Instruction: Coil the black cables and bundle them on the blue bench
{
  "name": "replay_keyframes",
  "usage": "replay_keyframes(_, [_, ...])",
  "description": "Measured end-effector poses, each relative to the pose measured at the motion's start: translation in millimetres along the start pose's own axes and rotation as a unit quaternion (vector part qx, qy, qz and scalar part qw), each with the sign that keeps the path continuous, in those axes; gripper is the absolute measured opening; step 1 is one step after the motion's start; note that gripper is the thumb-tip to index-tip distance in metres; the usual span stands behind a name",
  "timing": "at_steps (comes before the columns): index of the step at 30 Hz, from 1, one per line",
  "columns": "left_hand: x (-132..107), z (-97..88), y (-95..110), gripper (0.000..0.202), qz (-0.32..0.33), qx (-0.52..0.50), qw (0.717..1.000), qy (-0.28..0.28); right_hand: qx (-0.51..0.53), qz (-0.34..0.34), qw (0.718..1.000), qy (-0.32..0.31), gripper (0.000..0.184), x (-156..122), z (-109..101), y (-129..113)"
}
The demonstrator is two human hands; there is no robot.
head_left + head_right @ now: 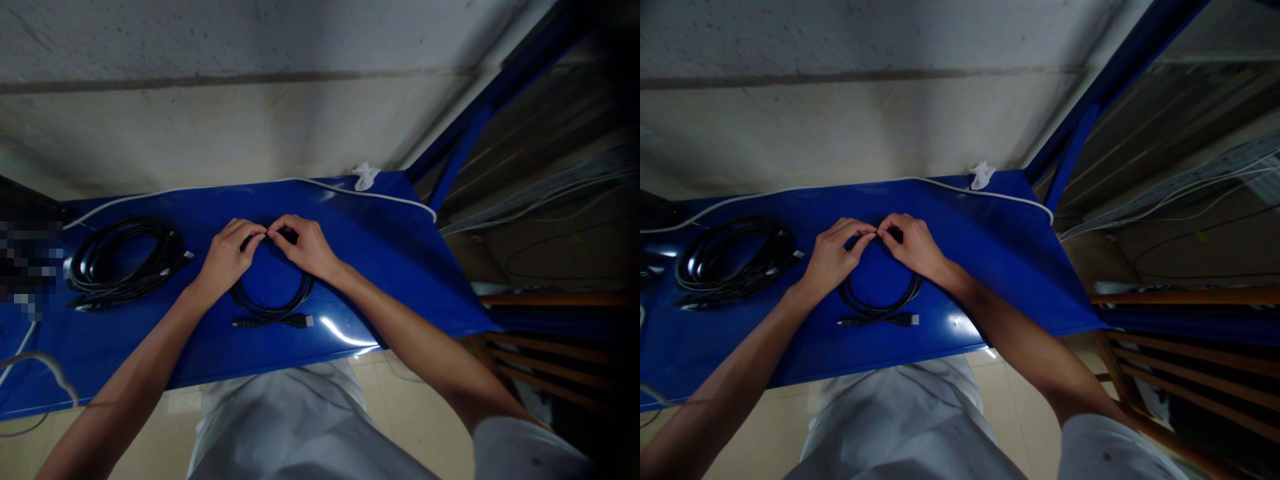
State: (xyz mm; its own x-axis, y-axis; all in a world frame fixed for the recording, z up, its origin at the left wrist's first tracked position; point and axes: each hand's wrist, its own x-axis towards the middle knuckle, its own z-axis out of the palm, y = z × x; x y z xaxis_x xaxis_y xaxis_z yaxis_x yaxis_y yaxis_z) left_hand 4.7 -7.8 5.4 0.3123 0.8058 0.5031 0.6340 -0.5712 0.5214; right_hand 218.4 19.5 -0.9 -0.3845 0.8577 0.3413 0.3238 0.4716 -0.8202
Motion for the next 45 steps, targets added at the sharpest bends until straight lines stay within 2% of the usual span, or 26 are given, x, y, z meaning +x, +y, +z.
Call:
replay_keyframes(11, [0.2,-0.8,-0.2,0.01,-0.054,0.025,0.998,-0.031,0.007,-0.006,1.0,-0.006,0.012,-0.4,-0.2,-0.1])
replay_keyframes(22, [2.7,-5.9,0.5,0.012,-0.074,0.062,0.994,-0.055,0.001,-0.009,1.0,-0.01,0.012,-0.9,-1.1,-0.3])
replay_keyframes(31, [-0.5,-3.1,-3.3,0.004,-0.048,0.038,0.998,-0.004,-0.022,-0.006,1.0,-0.019,0.011,-0.1,-1.0,-0.2])
replay_keyframes(37, [-1.1,-1.8,1.9,0.007,-0.011,-0.012,1.0,0.002,-0.021,-0.003,1.0,-0.017,0.012,0.4,-0.7,0.3])
replay_keyframes(45, [-0.2,-0.5,2.7,0.009,0.015,-0.019,1.0,0.011,-0.021,0.002,1.0,-0.01,0.012,0.4,-0.2,0.9])
